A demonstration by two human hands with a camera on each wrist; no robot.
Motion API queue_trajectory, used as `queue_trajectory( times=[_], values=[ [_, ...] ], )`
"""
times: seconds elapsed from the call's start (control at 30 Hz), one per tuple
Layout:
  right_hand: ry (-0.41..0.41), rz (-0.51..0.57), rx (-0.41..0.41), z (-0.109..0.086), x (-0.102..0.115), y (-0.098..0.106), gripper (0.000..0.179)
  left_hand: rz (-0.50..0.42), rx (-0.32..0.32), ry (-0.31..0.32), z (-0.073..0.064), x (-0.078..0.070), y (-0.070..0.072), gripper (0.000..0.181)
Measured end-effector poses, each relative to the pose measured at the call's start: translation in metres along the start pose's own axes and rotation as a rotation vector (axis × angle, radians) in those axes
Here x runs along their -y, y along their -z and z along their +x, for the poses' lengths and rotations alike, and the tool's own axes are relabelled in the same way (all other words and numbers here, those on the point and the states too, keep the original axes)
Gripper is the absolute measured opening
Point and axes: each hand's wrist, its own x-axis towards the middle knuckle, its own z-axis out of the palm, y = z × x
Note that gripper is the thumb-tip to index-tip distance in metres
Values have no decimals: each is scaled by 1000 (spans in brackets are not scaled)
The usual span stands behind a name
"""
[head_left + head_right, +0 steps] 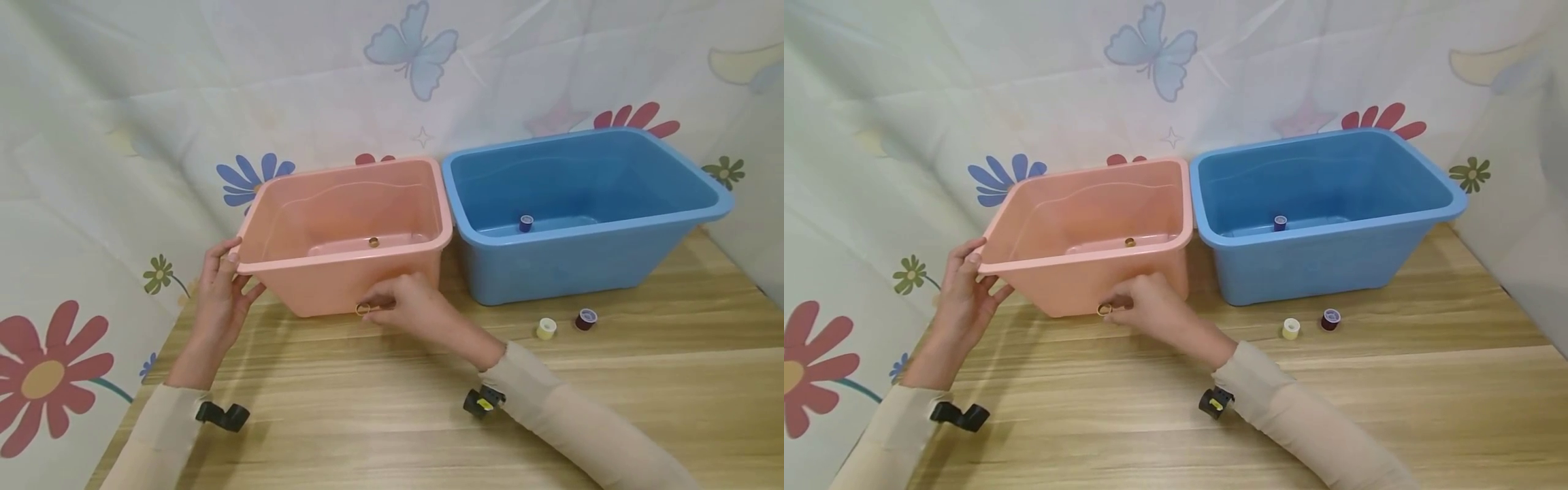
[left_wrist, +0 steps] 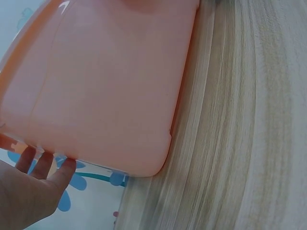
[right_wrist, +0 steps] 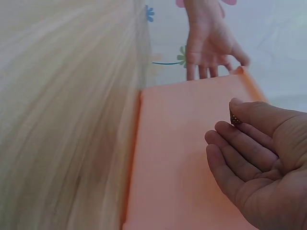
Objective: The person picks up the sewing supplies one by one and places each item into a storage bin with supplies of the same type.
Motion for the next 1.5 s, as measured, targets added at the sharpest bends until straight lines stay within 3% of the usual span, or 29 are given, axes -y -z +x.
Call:
queue_trajectory(
  times=[0.5, 1.23, 1.5],
  values=[
    [-24, 9, -12, -7, 15, 13, 23, 10, -9, 3, 0, 1, 0, 31],
    [74, 11, -74, -8, 26, 42, 22, 31, -2, -5, 1, 0, -1, 30],
    [41, 57, -65, -12, 33, 56, 26, 70, -28, 7, 2, -2, -1, 27]
  ],
)
